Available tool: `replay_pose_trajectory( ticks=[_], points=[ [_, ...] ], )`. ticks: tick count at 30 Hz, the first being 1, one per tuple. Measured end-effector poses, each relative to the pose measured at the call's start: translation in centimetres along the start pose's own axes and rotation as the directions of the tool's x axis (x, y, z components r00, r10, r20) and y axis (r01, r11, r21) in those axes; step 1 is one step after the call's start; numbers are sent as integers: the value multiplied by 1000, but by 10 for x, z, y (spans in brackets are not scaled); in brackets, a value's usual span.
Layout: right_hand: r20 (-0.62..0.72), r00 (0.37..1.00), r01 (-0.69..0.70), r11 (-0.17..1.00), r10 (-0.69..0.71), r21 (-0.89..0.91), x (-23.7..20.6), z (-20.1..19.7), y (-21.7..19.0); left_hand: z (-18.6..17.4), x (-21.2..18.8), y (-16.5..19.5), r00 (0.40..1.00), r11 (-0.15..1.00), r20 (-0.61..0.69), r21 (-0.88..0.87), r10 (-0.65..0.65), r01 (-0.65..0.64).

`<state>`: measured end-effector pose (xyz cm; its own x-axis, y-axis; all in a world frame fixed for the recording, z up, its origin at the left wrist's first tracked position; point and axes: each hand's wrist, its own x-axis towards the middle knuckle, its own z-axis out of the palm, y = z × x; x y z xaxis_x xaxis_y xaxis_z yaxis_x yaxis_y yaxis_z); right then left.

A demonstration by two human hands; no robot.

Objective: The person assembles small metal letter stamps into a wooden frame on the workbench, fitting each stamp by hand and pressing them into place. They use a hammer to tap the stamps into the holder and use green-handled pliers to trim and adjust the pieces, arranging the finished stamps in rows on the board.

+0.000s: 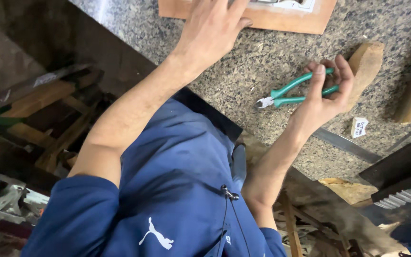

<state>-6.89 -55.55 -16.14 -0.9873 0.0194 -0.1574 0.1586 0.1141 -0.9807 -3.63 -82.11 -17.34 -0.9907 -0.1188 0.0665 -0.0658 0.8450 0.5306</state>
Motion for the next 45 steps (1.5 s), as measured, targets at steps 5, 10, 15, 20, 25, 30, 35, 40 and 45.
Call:
replay_pose_trajectory(
  ticks=[5,10,15,20,25,30,35,40,45],
  points=[
    [2,993,113,936,-119,-332,-2,1,2,-14,0,6,996,999,-64,12,54,-53],
    [141,949,298,652,-283,-697,-8,5,3,-15,16,5,995,996,-67,-33,78,-81],
    [128,963,257,666,-237,-701,-17,17,9,6,40,8,995,993,-30,-67,96,-98],
    [132,950,292,649,-284,-703,-17,21,16,25,52,16,992,991,-10,43,127,-127],
    [102,957,261,661,-270,-703,-14,21,15,27,53,26,998,999,28,-5,48,-48],
    [104,959,258,663,-263,-703,-14,22,13,23,59,35,999,1000,32,4,9,-9],
    [93,960,250,650,-265,-717,-12,19,15,14,62,33,997,1000,70,-4,11,-11],
    [81,970,220,683,-229,-697,-12,13,17,12,60,28,995,999,84,-8,49,-48],
    [76,973,210,691,-220,-692,-15,9,22,5,57,27,994,998,95,-26,57,-54]
  ],
)
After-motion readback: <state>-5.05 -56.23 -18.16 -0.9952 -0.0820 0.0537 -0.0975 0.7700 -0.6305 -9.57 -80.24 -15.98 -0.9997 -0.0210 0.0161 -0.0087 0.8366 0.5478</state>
